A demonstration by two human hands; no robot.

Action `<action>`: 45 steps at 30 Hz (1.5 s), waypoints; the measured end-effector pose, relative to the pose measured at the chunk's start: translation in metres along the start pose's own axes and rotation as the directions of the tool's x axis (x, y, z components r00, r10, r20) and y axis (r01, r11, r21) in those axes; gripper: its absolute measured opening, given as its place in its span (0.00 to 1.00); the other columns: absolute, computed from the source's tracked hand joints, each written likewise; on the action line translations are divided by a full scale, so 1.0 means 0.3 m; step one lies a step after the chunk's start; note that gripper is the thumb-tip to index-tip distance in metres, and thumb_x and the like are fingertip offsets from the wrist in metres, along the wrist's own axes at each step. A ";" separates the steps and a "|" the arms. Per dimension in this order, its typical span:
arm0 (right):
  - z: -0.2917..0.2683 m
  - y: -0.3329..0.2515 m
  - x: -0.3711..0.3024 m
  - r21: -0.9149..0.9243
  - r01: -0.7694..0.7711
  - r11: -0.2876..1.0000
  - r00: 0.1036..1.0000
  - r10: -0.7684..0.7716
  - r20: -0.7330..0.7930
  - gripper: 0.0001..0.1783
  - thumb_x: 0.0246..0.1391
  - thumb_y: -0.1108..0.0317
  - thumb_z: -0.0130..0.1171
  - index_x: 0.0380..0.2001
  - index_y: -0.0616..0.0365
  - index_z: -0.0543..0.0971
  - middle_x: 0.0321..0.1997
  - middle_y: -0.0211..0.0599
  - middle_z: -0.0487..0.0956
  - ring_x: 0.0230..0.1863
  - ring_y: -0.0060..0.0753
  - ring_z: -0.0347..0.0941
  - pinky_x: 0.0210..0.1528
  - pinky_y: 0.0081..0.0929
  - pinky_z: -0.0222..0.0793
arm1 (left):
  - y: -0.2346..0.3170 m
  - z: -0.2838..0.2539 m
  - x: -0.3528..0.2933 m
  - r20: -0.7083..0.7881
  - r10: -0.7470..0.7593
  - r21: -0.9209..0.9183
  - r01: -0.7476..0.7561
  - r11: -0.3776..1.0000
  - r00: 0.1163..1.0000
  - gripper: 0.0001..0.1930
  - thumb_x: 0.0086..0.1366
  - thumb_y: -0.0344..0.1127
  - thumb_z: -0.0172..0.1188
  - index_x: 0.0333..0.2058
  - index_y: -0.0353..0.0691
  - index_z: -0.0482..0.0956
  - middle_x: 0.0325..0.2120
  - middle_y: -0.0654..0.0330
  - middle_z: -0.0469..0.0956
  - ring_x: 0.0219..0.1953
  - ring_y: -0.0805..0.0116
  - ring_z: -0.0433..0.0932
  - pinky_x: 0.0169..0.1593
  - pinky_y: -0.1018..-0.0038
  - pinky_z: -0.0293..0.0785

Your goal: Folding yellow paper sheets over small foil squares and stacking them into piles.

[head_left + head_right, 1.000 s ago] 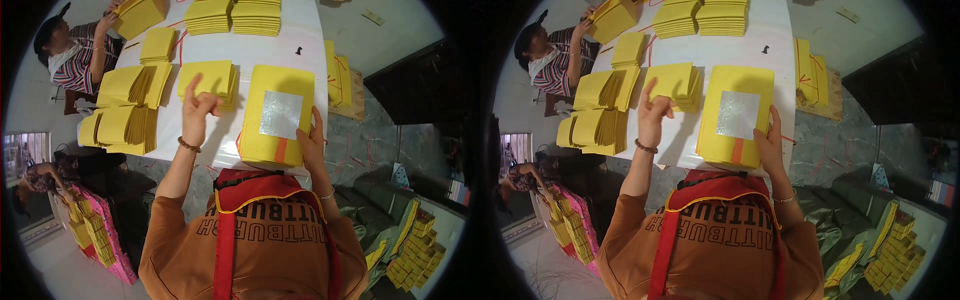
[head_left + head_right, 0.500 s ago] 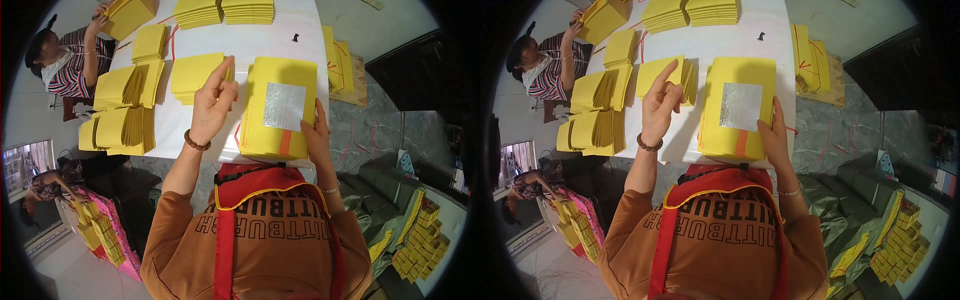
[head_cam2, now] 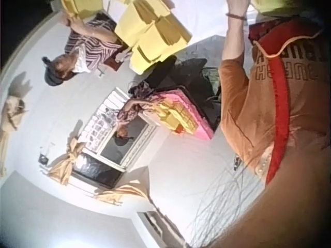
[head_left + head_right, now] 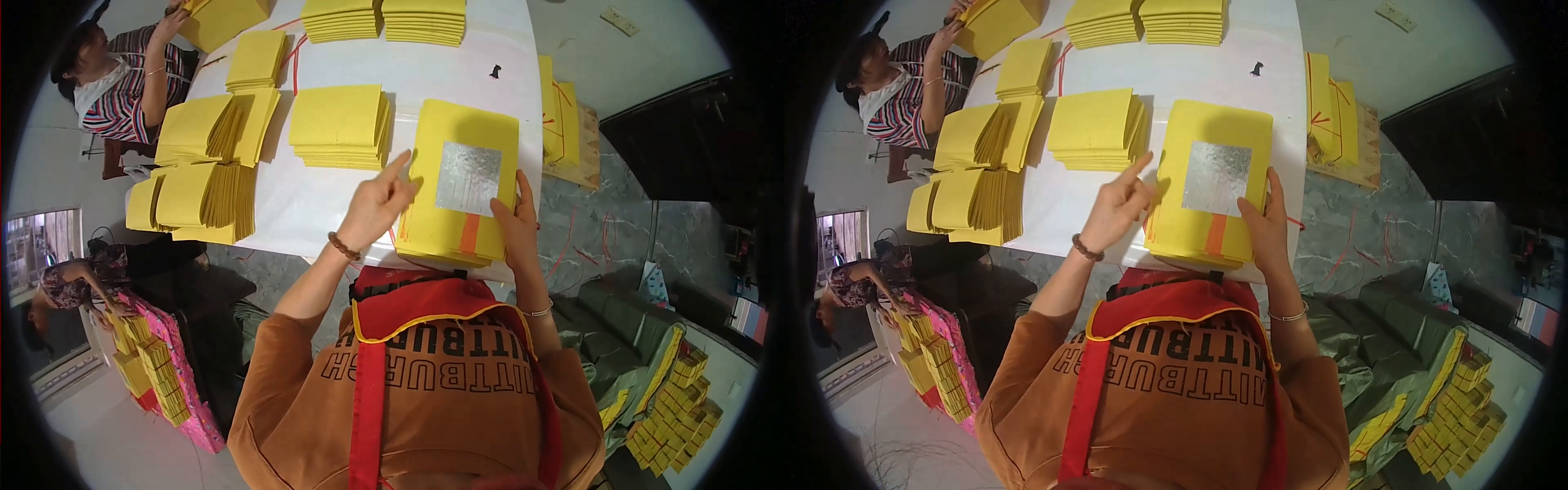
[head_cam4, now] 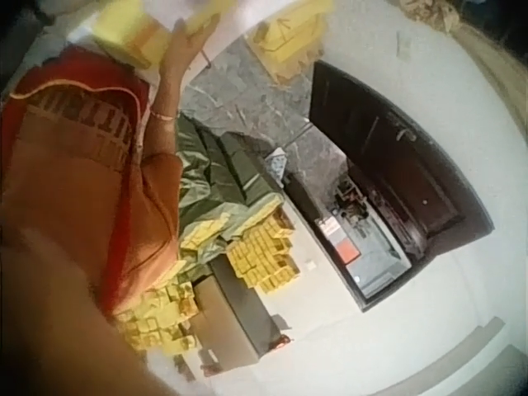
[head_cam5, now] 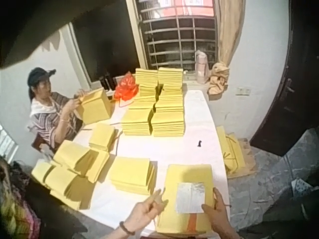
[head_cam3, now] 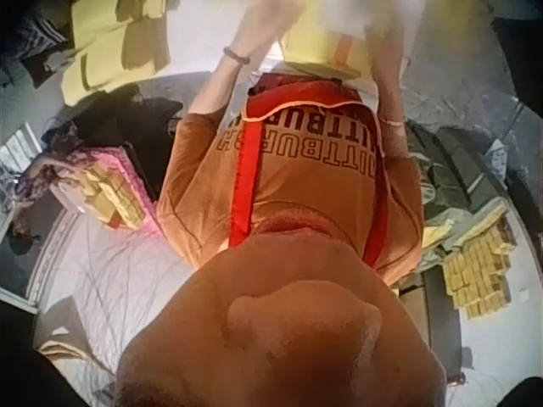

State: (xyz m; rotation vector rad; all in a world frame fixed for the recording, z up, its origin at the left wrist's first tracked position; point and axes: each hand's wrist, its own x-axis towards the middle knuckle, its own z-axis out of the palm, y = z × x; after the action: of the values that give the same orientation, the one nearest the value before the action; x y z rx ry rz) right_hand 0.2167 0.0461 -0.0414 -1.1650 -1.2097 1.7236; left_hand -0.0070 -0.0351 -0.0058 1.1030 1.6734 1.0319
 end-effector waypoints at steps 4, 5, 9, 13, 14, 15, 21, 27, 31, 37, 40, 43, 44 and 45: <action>-0.014 0.007 -0.001 0.016 0.014 1.000 0.999 -0.014 0.033 0.36 0.53 0.78 0.50 0.64 0.56 0.49 0.48 0.35 0.69 0.41 0.19 0.67 0.41 0.18 0.66 | 0.020 0.017 -0.011 0.045 0.007 0.013 -0.008 1.000 0.999 0.28 0.62 0.40 0.52 0.59 0.35 0.58 0.14 0.61 0.67 0.18 0.74 0.67 0.26 0.77 0.65; -0.014 0.008 0.003 0.023 -0.005 1.000 1.000 0.005 0.021 0.36 0.52 0.78 0.50 0.64 0.56 0.50 0.48 0.35 0.69 0.40 0.19 0.67 0.40 0.18 0.66 | 0.031 0.010 -0.010 0.038 0.009 -0.006 -0.009 1.000 0.999 0.29 0.62 0.38 0.52 0.59 0.35 0.58 0.14 0.62 0.67 0.18 0.76 0.67 0.25 0.78 0.65; -0.010 -0.006 0.001 0.049 -0.026 0.998 0.999 0.024 0.028 0.35 0.52 0.78 0.50 0.63 0.56 0.52 0.48 0.35 0.70 0.40 0.20 0.67 0.41 0.18 0.66 | 0.068 -0.051 -0.010 0.002 0.007 -0.065 -0.007 0.998 1.000 0.31 0.61 0.35 0.53 0.61 0.35 0.53 0.15 0.65 0.68 0.19 0.79 0.68 0.25 0.81 0.65; -0.023 0.012 0.008 -0.070 0.015 0.997 1.000 -0.014 0.028 0.34 0.52 0.78 0.50 0.62 0.57 0.53 0.48 0.36 0.70 0.42 0.22 0.68 0.43 0.20 0.67 | 0.124 -0.130 -0.011 -0.157 0.139 -0.017 -0.143 0.990 0.978 0.38 0.61 0.28 0.51 0.64 0.36 0.38 0.18 0.66 0.70 0.21 0.80 0.67 0.26 0.82 0.66; -0.018 0.006 0.005 -0.021 0.006 1.000 0.999 -0.005 0.032 0.33 0.52 0.77 0.50 0.62 0.57 0.53 0.49 0.37 0.70 0.44 0.24 0.69 0.45 0.21 0.67 | 0.131 -0.138 -0.006 -0.329 0.310 0.071 -0.304 0.950 0.892 0.39 0.61 0.27 0.51 0.64 0.37 0.36 0.19 0.66 0.70 0.21 0.80 0.68 0.27 0.82 0.66; -0.013 0.002 0.001 0.027 -0.005 1.000 0.999 0.004 0.036 0.33 0.53 0.77 0.50 0.61 0.57 0.54 0.50 0.39 0.70 0.46 0.25 0.69 0.46 0.22 0.67 | 0.133 -0.146 -0.004 -0.470 0.469 0.184 -0.437 0.881 0.748 0.40 0.61 0.26 0.51 0.64 0.38 0.34 0.20 0.65 0.71 0.22 0.80 0.68 0.27 0.82 0.66; -0.010 -0.005 0.003 0.089 -0.049 0.995 0.998 0.046 0.034 0.32 0.54 0.75 0.50 0.61 0.59 0.54 0.52 0.41 0.69 0.50 0.29 0.68 0.51 0.25 0.65 | 0.160 -0.161 0.002 -0.506 0.403 -0.015 -0.474 0.880 0.763 0.40 0.62 0.23 0.49 0.64 0.39 0.31 0.26 0.62 0.72 0.23 0.79 0.65 0.27 0.83 0.65; -0.014 0.010 0.001 0.156 -0.046 0.987 0.999 0.044 0.012 0.31 0.54 0.74 0.50 0.61 0.62 0.54 0.55 0.42 0.67 0.53 0.30 0.66 0.53 0.25 0.63 | 0.060 -0.100 0.005 -0.428 0.378 0.089 -0.378 0.922 0.821 0.37 0.61 0.25 0.50 0.64 0.37 0.38 0.25 0.62 0.73 0.24 0.77 0.68 0.28 0.82 0.65; -0.009 -0.005 0.001 0.162 -0.059 0.985 0.998 0.058 0.008 0.31 0.54 0.74 0.50 0.61 0.61 0.54 0.55 0.41 0.67 0.53 0.29 0.65 0.54 0.25 0.63 | -0.031 0.014 -0.021 -0.126 0.159 0.218 -0.129 0.967 0.979 0.28 0.62 0.31 0.52 0.60 0.33 0.55 0.41 0.49 0.71 0.36 0.66 0.72 0.39 0.73 0.70; 0.036 -0.054 -0.003 0.237 -0.138 0.962 0.989 0.119 0.092 0.33 0.54 0.74 0.52 0.61 0.59 0.53 0.53 0.39 0.67 0.51 0.28 0.66 0.53 0.24 0.63 | -0.137 0.097 -0.040 -0.083 0.113 0.081 -0.106 0.991 0.990 0.27 0.63 0.37 0.50 0.58 0.31 0.57 0.56 0.42 0.60 0.57 0.53 0.61 0.59 0.67 0.57; 0.060 -0.050 -0.011 0.192 -0.027 0.981 1.000 0.024 0.018 0.33 0.53 0.75 0.53 0.60 0.58 0.52 0.53 0.39 0.66 0.50 0.27 0.66 0.52 0.24 0.64 | -0.141 0.094 -0.036 -0.098 0.243 0.236 -0.215 0.948 0.965 0.24 0.63 0.33 0.52 0.56 0.32 0.61 0.53 0.50 0.65 0.51 0.62 0.67 0.52 0.71 0.64; 0.061 -0.040 -0.016 0.198 -0.029 0.980 0.999 0.019 0.049 0.33 0.51 0.76 0.53 0.59 0.58 0.54 0.53 0.38 0.65 0.50 0.26 0.65 0.51 0.24 0.65 | -0.093 0.066 -0.054 -0.032 0.231 0.317 -0.209 0.925 0.972 0.22 0.62 0.34 0.53 0.55 0.35 0.65 0.53 0.50 0.66 0.52 0.59 0.67 0.55 0.69 0.62; 0.062 -0.040 -0.017 0.182 -0.030 0.983 0.998 0.021 0.055 0.32 0.51 0.77 0.53 0.58 0.59 0.55 0.52 0.38 0.66 0.49 0.26 0.65 0.51 0.24 0.65 | -0.069 0.053 -0.057 -0.034 0.232 0.317 -0.210 0.925 0.972 0.22 0.62 0.34 0.53 0.55 0.35 0.65 0.53 0.50 0.66 0.52 0.59 0.67 0.55 0.69 0.62; 0.062 -0.041 -0.018 0.166 -0.032 0.986 0.998 0.022 0.060 0.31 0.50 0.77 0.53 0.57 0.60 0.56 0.51 0.38 0.66 0.49 0.26 0.65 0.51 0.23 0.65 | -0.042 0.039 -0.056 -0.027 0.222 0.290 -0.205 0.935 0.975 0.22 0.61 0.35 0.54 0.54 0.37 0.67 0.52 0.50 0.67 0.53 0.59 0.67 0.55 0.69 0.61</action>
State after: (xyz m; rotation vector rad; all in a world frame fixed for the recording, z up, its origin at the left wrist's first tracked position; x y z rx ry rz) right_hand 0.2018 0.0394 -0.0254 -1.0424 -1.0646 1.8523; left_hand 0.0051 -0.0523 -0.0174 1.4824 1.8205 0.9841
